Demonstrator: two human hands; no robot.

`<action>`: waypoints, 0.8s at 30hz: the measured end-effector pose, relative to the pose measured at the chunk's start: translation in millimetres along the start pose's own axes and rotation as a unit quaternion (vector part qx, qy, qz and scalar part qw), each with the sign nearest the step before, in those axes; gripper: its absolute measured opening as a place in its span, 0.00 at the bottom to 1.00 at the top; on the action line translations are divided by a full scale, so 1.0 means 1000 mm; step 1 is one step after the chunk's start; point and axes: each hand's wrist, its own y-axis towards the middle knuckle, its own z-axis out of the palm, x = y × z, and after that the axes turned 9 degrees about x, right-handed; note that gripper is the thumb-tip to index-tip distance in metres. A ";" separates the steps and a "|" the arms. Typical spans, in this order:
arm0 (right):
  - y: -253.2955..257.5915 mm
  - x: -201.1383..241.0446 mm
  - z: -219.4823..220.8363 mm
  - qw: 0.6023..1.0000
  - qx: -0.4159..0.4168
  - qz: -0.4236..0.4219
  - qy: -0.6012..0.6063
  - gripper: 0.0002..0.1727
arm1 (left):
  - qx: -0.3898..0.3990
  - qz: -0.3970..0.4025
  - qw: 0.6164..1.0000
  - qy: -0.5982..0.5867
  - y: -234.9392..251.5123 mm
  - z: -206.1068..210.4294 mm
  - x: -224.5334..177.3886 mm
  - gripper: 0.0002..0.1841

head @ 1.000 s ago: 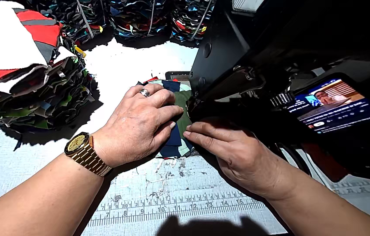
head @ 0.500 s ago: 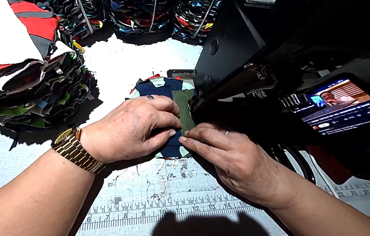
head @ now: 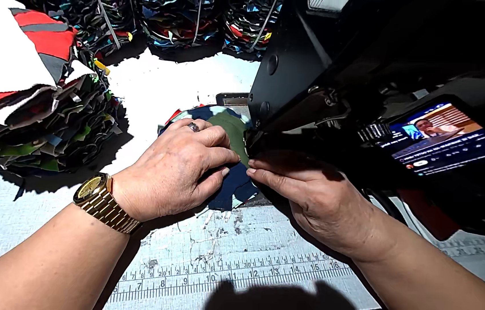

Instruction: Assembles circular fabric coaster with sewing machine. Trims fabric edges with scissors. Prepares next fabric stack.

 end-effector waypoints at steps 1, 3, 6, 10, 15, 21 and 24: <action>0.000 -0.001 -0.001 1.000 -0.003 0.003 -0.004 0.17 | -0.002 -0.003 1.000 0.003 0.001 0.000 -0.001 0.19; 0.000 0.000 -0.002 1.000 -0.020 -0.001 -0.009 0.16 | -0.001 -0.012 1.000 0.006 0.001 0.001 -0.002 0.19; 0.002 0.005 -0.001 1.000 -0.023 -0.018 -0.010 0.18 | -0.001 -0.021 1.000 0.015 0.002 0.002 -0.004 0.19; 0.002 0.006 0.003 1.000 0.019 -0.022 0.003 0.20 | -0.005 -0.028 1.000 0.009 0.001 0.002 -0.003 0.20; 0.001 0.006 0.003 1.000 0.013 -0.020 0.002 0.20 | -0.042 0.000 0.999 -0.022 -0.001 -0.001 0.005 0.21; 0.001 0.005 0.002 1.000 0.009 -0.013 0.005 0.19 | 0.009 0.018 0.998 -0.054 -0.003 0.001 0.013 0.21; 0.000 0.005 0.002 1.000 0.004 -0.002 0.000 0.19 | 0.016 0.011 0.999 -0.043 -0.002 -0.001 0.009 0.21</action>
